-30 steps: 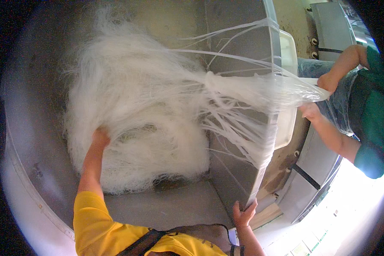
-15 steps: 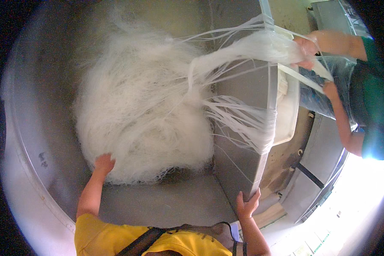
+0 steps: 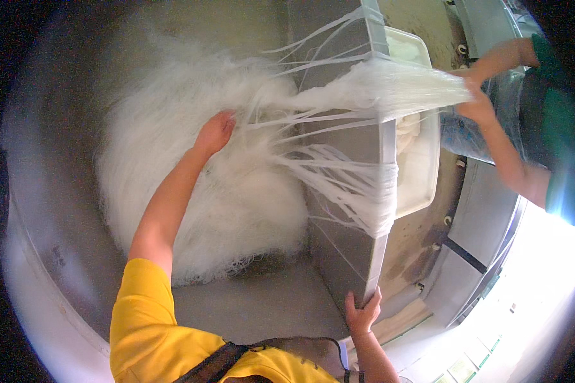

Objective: The person pulls long, white, fibrous strands from a large metal vat filled with water and transfers them into a clear plastic container. A coworker assists by holding the container and helping to manage the strands. The person uses a yellow plastic fork to separate and bundle the fibers during the process.

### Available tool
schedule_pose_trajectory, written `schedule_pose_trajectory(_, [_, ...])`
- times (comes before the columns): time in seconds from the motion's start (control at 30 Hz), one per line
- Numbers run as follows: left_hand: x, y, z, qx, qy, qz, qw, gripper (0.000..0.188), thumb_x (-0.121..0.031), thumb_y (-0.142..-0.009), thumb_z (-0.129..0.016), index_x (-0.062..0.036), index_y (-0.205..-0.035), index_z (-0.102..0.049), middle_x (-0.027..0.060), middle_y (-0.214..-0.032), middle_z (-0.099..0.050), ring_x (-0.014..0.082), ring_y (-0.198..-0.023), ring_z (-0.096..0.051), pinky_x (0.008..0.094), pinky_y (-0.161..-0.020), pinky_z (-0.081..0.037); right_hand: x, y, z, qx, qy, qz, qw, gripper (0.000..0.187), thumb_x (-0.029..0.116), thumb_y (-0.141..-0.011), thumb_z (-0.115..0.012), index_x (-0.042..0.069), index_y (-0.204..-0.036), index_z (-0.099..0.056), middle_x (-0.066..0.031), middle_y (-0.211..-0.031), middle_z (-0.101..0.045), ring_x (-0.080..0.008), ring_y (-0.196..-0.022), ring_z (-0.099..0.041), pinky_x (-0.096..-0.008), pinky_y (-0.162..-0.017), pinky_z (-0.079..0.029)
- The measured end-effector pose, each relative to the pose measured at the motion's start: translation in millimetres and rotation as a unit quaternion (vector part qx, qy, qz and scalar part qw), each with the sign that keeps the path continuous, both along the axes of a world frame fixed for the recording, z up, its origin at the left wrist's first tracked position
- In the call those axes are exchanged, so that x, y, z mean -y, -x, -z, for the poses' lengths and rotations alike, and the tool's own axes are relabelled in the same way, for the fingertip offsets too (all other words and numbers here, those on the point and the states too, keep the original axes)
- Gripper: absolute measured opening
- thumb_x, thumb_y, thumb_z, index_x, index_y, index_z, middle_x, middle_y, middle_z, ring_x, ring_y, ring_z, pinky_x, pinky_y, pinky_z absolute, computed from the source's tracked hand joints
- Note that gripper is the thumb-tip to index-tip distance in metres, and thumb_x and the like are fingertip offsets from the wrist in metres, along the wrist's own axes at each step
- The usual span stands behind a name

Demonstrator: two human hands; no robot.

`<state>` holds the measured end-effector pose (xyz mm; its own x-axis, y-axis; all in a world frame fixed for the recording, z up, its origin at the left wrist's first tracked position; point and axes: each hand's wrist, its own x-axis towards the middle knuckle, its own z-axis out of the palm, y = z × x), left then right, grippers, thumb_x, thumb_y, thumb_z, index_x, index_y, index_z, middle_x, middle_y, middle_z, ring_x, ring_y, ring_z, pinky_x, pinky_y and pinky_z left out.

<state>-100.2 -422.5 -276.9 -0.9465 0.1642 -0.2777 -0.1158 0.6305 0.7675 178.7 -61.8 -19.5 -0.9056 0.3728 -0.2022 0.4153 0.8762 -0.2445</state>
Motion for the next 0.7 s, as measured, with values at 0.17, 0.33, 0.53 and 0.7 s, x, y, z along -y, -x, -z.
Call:
schedule_pose_trajectory(0.17, [20,38,86,-0.075,0.028,0.008,0.997,0.034,-0.024,-0.085,-0.036,-0.0012,-0.108,-0.048,0.0187,-0.110,-0.050,0.0327,-0.102,-0.047,0.0397,-0.086,-0.037,4,-2,-2,0.012,-0.010,0.015,1.000,0.066,0.022,-0.062,-0.068,0.000,-0.115,-0.034,-0.0224,-0.086,-0.054,-0.0365,-0.078,-0.054,-0.0401,-0.071,-0.042])
schedule_pose_trajectory(0.33, [225,74,144,0.031,0.219,-0.198,0.955,0.040,-0.033,-0.088,-0.030,-0.0050,-0.109,-0.050,0.0148,-0.107,-0.054,0.0292,-0.101,-0.049,0.0393,-0.085,-0.038,-9,6,0,0.014,0.001,-0.040,0.999,0.067,0.020,-0.061,-0.067,0.000,-0.115,-0.033,-0.0224,-0.085,-0.054,-0.0376,-0.076,-0.054,-0.0417,-0.068,-0.042])
schedule_pose_trajectory(0.53, [458,54,-32,-0.019,-0.235,-0.678,0.696,0.047,-0.034,-0.084,-0.032,-0.0018,-0.118,-0.033,0.0155,-0.114,-0.042,0.0310,-0.105,-0.041,0.0463,-0.082,-0.039,2,-3,-4,0.013,-0.025,-0.008,1.000,0.064,0.016,-0.062,-0.065,0.000,-0.115,-0.032,-0.0225,-0.087,-0.053,-0.0371,-0.077,-0.053,-0.0414,-0.069,-0.042])
schedule_pose_trajectory(0.7, [450,-37,-81,0.183,-0.063,-0.572,0.797,0.040,-0.044,-0.081,-0.042,-0.0113,-0.104,-0.047,0.0076,-0.093,-0.052,0.0199,-0.076,-0.055,0.0337,-0.062,-0.047,-4,-5,0,0.007,-0.026,-0.014,1.000,0.065,0.014,-0.063,-0.064,0.000,-0.117,-0.031,-0.0232,-0.089,-0.053,-0.0373,-0.080,-0.053,-0.0410,-0.072,-0.041])
